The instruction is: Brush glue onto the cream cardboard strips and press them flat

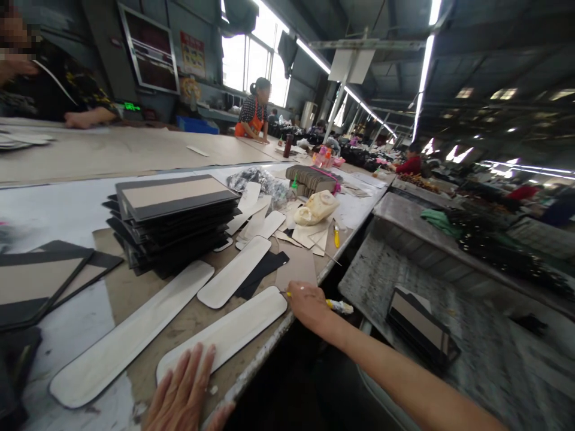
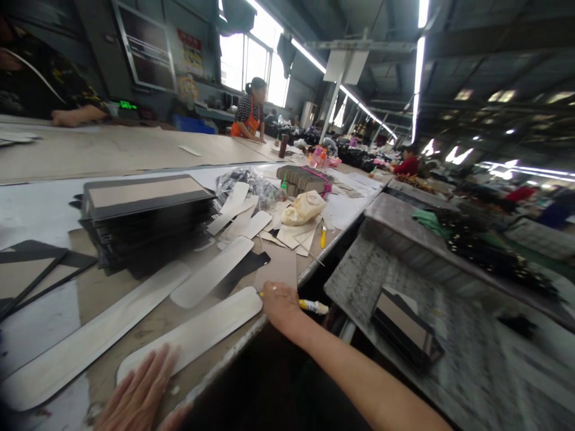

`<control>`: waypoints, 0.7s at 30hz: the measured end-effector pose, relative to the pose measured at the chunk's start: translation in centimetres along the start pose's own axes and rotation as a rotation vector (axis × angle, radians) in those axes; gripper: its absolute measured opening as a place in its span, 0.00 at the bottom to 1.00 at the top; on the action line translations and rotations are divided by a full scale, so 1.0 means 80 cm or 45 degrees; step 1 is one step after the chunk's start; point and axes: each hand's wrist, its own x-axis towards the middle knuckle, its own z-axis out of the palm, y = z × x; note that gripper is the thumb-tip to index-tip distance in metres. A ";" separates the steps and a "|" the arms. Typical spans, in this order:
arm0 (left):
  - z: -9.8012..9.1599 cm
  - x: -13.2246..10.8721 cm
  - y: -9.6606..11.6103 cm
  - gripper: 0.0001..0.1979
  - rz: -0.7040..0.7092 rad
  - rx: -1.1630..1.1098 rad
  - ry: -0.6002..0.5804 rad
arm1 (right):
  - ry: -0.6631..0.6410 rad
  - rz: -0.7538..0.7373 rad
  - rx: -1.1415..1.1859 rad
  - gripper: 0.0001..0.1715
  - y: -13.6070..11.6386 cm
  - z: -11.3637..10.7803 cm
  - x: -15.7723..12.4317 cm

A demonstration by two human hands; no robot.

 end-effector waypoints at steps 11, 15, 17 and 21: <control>-0.012 -0.004 -0.003 0.39 -0.106 -0.251 -0.213 | -0.339 0.146 1.464 0.17 0.009 0.011 0.009; -0.016 0.002 -0.020 0.32 -0.430 -0.580 -0.249 | -0.439 0.182 1.784 0.18 0.008 -0.012 -0.001; -0.018 0.012 -0.033 0.33 -0.655 -0.706 -0.234 | -0.448 0.146 1.819 0.19 0.010 -0.026 -0.004; -0.038 0.043 -0.047 0.37 -1.181 -1.170 -0.450 | -0.500 0.007 1.834 0.23 0.020 -0.053 -0.001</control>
